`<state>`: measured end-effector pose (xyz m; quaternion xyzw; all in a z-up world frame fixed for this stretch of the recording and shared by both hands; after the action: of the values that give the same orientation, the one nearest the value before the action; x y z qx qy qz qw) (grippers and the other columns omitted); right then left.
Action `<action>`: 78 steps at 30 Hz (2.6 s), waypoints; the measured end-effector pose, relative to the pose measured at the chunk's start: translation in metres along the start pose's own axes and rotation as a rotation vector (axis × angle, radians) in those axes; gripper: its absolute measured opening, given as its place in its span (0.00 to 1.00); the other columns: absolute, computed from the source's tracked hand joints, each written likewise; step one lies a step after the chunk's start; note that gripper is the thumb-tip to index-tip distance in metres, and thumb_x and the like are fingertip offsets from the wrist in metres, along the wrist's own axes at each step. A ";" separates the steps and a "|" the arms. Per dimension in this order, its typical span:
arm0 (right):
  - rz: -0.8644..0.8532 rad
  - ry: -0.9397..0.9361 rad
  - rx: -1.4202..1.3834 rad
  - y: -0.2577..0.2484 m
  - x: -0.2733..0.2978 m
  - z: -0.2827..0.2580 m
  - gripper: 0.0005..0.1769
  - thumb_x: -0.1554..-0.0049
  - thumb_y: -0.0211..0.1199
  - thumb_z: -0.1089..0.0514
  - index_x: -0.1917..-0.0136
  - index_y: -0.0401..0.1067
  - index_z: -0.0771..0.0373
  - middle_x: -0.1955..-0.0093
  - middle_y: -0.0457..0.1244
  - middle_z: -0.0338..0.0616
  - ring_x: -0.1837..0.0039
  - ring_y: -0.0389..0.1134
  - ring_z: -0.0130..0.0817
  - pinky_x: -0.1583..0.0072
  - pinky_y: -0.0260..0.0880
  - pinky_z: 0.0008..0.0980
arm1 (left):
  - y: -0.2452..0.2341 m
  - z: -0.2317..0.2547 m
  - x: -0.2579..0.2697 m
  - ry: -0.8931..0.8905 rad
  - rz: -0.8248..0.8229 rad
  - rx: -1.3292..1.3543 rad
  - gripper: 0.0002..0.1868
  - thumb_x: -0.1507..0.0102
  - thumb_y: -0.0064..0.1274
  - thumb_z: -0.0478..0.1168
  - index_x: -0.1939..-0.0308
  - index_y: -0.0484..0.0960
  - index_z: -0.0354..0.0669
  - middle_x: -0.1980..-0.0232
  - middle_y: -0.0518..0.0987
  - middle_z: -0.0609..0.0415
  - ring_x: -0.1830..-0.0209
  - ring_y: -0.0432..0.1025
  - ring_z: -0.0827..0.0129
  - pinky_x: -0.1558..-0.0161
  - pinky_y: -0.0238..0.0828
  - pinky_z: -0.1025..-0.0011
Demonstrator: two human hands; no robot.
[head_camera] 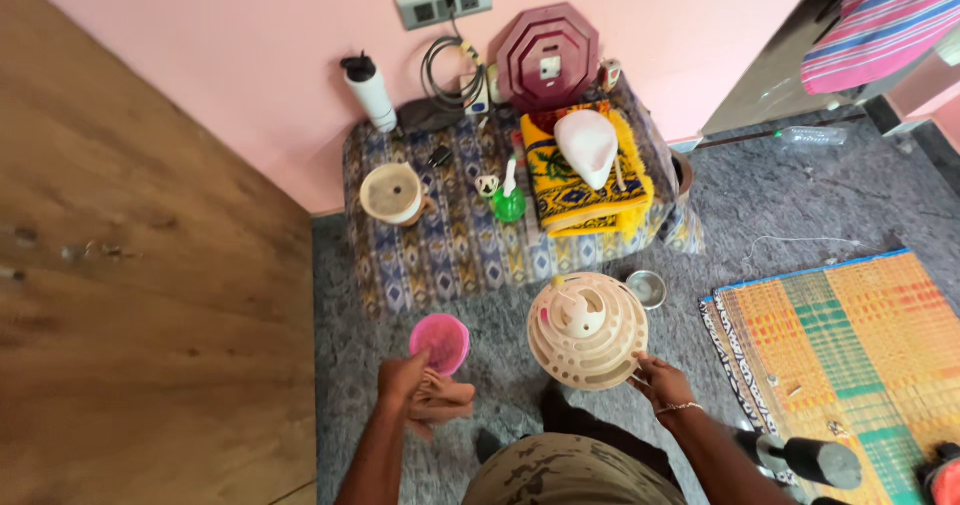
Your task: The person wipes a white plastic housing and weights by hand using a cloth and a spray bottle.
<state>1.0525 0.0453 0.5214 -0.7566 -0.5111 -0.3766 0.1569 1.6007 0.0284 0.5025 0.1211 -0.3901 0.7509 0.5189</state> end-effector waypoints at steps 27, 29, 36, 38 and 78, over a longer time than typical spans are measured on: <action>0.258 -0.145 -0.550 -0.060 -0.074 -0.131 0.18 0.32 0.48 0.59 0.31 0.62 0.69 0.35 0.61 0.48 0.34 0.63 0.46 0.28 0.63 0.51 | 0.121 0.352 -0.247 0.043 0.121 -0.048 0.32 0.47 0.66 0.49 0.49 0.80 0.23 0.52 0.83 0.38 0.54 0.78 0.61 0.54 0.75 0.63; 0.290 -0.165 -0.607 -0.053 -0.068 -0.133 0.19 0.31 0.47 0.58 0.31 0.61 0.69 0.34 0.62 0.49 0.33 0.63 0.46 0.27 0.62 0.51 | 0.133 0.360 -0.268 0.015 0.076 -0.027 0.32 0.46 0.66 0.49 0.49 0.81 0.23 0.52 0.83 0.38 0.55 0.78 0.60 0.54 0.75 0.63; 0.477 -0.188 -0.762 -0.012 -0.061 -0.132 0.17 0.31 0.51 0.57 0.31 0.63 0.65 0.32 0.60 0.46 0.31 0.61 0.45 0.26 0.61 0.49 | 0.181 0.392 -0.340 -0.077 -0.059 0.036 0.30 0.45 0.64 0.49 0.50 0.81 0.22 0.53 0.84 0.39 0.56 0.78 0.60 0.55 0.75 0.62; 0.511 -0.202 -0.800 -0.001 -0.063 -0.131 0.17 0.31 0.52 0.57 0.32 0.63 0.63 0.32 0.59 0.46 0.31 0.61 0.45 0.26 0.60 0.49 | 0.192 0.396 -0.354 -0.103 -0.080 0.060 0.30 0.45 0.63 0.49 0.51 0.81 0.22 0.53 0.84 0.39 0.57 0.78 0.60 0.55 0.76 0.62; 0.690 -0.287 -0.953 0.003 -0.033 -0.068 0.15 0.32 0.54 0.57 0.35 0.66 0.65 0.35 0.62 0.45 0.36 0.65 0.41 0.32 0.66 0.43 | 0.154 0.505 -0.360 0.193 -0.568 0.014 0.12 0.41 0.62 0.41 0.62 0.86 0.33 0.60 0.83 0.52 0.64 0.75 0.72 0.61 0.71 0.72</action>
<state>1.0204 -0.0198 0.5432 -0.9088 -0.0273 -0.3858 -0.1566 1.5091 -0.6020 0.5570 0.1570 -0.2840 0.5865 0.7421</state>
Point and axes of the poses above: each hand's wrist, its own x-axis away from the middle knuckle, its own y-axis out of the palm, z = x × y, the point moved 7 cm from there along -x, towards the middle knuckle
